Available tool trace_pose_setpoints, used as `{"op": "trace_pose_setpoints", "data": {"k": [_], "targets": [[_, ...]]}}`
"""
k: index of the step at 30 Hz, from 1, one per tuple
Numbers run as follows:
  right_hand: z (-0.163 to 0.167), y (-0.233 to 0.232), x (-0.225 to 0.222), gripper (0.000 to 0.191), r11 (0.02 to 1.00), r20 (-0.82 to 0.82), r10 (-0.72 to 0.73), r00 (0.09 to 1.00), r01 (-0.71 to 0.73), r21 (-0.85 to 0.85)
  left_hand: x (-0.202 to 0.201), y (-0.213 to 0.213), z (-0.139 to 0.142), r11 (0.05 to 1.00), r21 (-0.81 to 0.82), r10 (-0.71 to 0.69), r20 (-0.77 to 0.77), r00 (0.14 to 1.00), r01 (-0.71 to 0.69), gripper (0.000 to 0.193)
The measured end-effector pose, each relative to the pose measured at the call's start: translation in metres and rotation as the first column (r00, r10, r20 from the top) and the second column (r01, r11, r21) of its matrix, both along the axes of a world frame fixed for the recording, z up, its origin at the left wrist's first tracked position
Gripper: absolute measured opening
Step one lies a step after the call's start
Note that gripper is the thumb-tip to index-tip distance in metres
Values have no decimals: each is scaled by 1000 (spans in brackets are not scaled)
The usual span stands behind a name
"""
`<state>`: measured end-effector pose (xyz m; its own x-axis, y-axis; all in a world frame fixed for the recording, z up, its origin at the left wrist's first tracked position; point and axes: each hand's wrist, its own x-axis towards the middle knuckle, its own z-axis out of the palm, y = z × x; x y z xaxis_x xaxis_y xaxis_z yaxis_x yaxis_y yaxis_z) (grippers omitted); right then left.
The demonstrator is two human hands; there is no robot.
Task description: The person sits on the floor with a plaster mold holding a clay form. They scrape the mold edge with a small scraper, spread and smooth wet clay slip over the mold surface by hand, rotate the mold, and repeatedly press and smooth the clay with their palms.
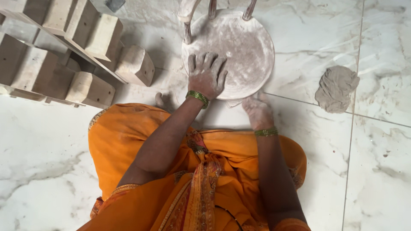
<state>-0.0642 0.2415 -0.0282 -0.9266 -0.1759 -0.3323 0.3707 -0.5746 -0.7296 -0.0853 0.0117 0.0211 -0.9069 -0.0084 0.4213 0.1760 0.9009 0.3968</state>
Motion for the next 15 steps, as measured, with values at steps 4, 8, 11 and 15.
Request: {"op": "trace_pose_setpoints", "data": {"k": [4,8,11,15], "targets": [[-3,-15,-4,47,936,-100,208,973,-168,311,0,-1,5,1000,-22,5,-28,1000,-6,39],[-16,-37,16,27,792,-57,511,858,-444,420,3,-3,7,1000,7,-27,0,1000,27,38],[-17,-24,18,25,924,21,328,944,-326,202,2,-3,6,1000,16,-16,-31,999,17,38],[-17,7,2,48,999,-52,19,998,-22,-45,0,-2,3,999,-36,-2,0,1000,2,39]]}}
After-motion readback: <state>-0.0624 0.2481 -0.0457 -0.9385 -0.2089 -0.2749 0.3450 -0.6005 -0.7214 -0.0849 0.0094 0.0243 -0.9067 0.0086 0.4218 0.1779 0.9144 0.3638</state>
